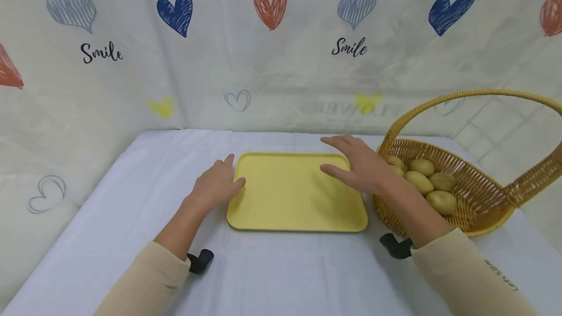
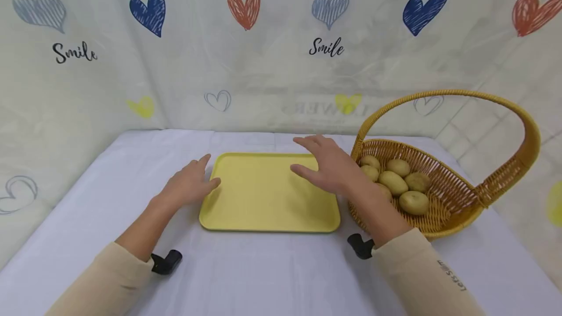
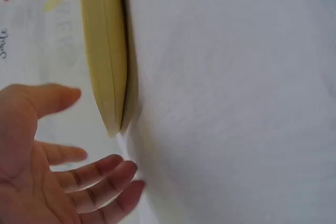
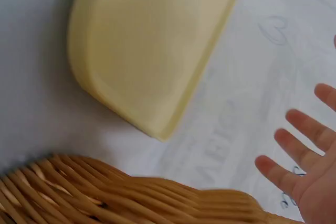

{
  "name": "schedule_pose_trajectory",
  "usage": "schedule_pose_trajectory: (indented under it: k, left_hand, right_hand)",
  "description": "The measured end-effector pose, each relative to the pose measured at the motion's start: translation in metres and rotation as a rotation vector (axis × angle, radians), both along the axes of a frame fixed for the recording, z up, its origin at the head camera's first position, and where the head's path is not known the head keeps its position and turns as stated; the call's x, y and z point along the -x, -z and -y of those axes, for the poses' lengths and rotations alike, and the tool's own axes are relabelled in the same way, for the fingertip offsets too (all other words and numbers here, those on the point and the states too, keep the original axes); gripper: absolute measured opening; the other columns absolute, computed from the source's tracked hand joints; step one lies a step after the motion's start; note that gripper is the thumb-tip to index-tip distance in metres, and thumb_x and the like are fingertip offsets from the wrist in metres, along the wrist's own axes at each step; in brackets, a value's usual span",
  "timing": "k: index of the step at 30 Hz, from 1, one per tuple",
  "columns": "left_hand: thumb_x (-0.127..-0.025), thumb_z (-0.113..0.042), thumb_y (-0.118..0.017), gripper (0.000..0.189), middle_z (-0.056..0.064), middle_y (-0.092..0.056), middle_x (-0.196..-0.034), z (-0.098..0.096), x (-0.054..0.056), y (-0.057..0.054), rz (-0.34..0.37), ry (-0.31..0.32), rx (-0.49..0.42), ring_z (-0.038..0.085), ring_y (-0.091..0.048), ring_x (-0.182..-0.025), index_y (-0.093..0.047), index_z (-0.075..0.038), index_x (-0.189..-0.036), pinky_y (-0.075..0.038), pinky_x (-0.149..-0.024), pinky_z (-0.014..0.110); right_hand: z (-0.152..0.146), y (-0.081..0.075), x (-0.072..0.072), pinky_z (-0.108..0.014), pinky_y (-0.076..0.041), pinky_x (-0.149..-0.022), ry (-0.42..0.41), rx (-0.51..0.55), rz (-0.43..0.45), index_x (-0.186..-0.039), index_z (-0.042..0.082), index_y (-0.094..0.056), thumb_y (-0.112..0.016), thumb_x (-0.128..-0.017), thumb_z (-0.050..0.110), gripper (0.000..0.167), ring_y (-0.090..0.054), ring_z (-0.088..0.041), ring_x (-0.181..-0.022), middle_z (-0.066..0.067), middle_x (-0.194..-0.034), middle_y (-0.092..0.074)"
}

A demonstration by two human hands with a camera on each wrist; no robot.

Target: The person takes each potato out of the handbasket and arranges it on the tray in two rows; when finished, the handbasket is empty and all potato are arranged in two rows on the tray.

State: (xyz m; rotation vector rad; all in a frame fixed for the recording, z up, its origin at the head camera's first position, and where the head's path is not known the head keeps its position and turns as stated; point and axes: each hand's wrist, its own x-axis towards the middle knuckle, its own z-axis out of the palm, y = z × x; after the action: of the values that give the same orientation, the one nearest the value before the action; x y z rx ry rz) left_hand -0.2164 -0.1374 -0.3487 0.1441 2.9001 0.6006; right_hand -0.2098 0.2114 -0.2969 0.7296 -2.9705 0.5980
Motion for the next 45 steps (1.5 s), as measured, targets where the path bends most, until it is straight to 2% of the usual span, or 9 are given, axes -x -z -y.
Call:
schedule_pose_trajectory:
  k: [3, 6, 7, 9, 15, 23, 32, 38, 45]
  left_hand:
    - [-0.099, -0.029, -0.053, 0.075, 0.029, -0.053, -0.144, 0.005, 0.003, 0.000, 0.096, -0.045, -0.111, 0.036, -0.073, -0.097, -0.025, 0.002, -0.161, -0.061, -0.084, 0.046]
    - [-0.095, -0.015, -0.055, 0.072, 0.024, -0.062, -0.122, 0.009, 0.005, 0.003, 0.207, -0.067, -0.253, 0.024, -0.069, -0.063, -0.028, 0.003, -0.160, -0.061, -0.061, 0.034]
    - [-0.094, -0.011, -0.055, 0.071, 0.022, -0.062, -0.116, 0.010, 0.006, 0.004, 0.229, -0.068, -0.287, 0.022, -0.069, -0.062, -0.030, 0.003, -0.159, -0.061, -0.059, 0.032]
    - [-0.091, -0.005, -0.055, 0.071, 0.019, -0.062, -0.108, 0.012, 0.006, 0.006, 0.256, -0.074, -0.349, 0.020, -0.068, -0.062, -0.033, 0.002, -0.158, -0.062, -0.059, 0.032]
    - [-0.090, 0.000, -0.059, 0.070, 0.017, -0.061, -0.112, 0.015, 0.007, 0.010, 0.277, -0.075, -0.461, 0.021, -0.069, -0.072, -0.037, 0.000, -0.156, -0.063, -0.061, 0.034]
    - [-0.095, 0.001, -0.060, 0.066, 0.016, -0.055, -0.113, 0.019, 0.004, 0.014, 0.300, -0.098, -0.541, 0.021, -0.068, -0.081, -0.037, -0.003, -0.157, -0.064, -0.062, 0.034]
    - [-0.096, -0.003, -0.062, 0.068, 0.015, -0.053, -0.117, 0.021, 0.004, 0.019, 0.311, -0.108, -0.596, 0.022, -0.065, -0.089, -0.037, -0.010, -0.159, -0.064, -0.065, 0.034]
    - [-0.096, -0.001, -0.060, 0.072, 0.015, -0.052, -0.117, 0.022, 0.004, 0.020, 0.308, -0.123, -0.642, 0.022, -0.065, -0.090, -0.034, -0.015, -0.161, -0.064, -0.065, 0.035]
    - [-0.096, -0.002, -0.061, 0.071, 0.015, -0.051, -0.118, 0.022, 0.003, 0.021, 0.313, -0.131, -0.658, 0.023, -0.065, -0.090, -0.035, -0.015, -0.161, -0.064, -0.066, 0.035]
  right_hand:
    - [-0.003, -0.015, -0.002, -0.063, -0.039, -0.115, -0.020, 0.013, -0.006, -0.156, 0.018, -0.046, -0.061, -0.103, 0.046, 0.063, -0.043, -0.040, -0.144, -0.015, -0.156, -0.048]
    - [-0.009, -0.027, -0.004, -0.059, -0.046, -0.110, -0.033, 0.053, 0.006, -0.153, 0.017, -0.052, -0.064, -0.103, 0.040, 0.056, -0.053, -0.037, -0.136, -0.014, -0.147, -0.058]
    - [-0.011, -0.031, -0.005, -0.058, -0.048, -0.108, -0.036, 0.065, 0.016, -0.151, 0.017, -0.053, -0.064, -0.103, 0.039, 0.055, -0.055, -0.035, -0.134, -0.013, -0.145, -0.061]
    - [-0.016, -0.038, -0.007, -0.055, -0.051, -0.105, -0.027, 0.100, 0.050, -0.149, 0.018, -0.056, -0.064, -0.103, 0.038, 0.051, -0.059, -0.032, -0.130, -0.011, -0.141, -0.064]
    - [-0.034, -0.055, -0.013, -0.047, -0.055, -0.098, 0.020, 0.169, 0.130, -0.139, 0.021, -0.066, -0.064, -0.103, 0.036, 0.039, -0.064, -0.023, -0.121, -0.004, -0.136, -0.068]
    - [-0.061, -0.070, -0.015, -0.021, -0.054, -0.088, 0.015, 0.183, 0.182, -0.131, 0.024, -0.070, -0.063, -0.104, 0.031, 0.029, -0.068, -0.005, -0.108, 0.000, -0.131, -0.070]
    - [-0.089, -0.076, -0.019, -0.019, -0.053, -0.088, 0.045, 0.222, 0.220, -0.127, 0.023, -0.072, -0.064, -0.103, 0.028, 0.026, -0.067, -0.011, -0.109, 0.001, -0.120, -0.074]
    - [-0.111, -0.073, -0.013, -0.023, -0.053, -0.086, 0.012, 0.097, 0.208, -0.120, 0.026, -0.076, -0.063, -0.103, 0.027, 0.021, -0.066, -0.009, -0.104, 0.006, -0.116, -0.073]
    - [-0.136, -0.068, -0.001, -0.024, -0.052, -0.083, 0.088, 0.026, 0.189, -0.123, 0.030, -0.074, -0.068, -0.100, 0.032, 0.024, -0.063, 0.004, -0.105, 0.010, -0.120, -0.073]
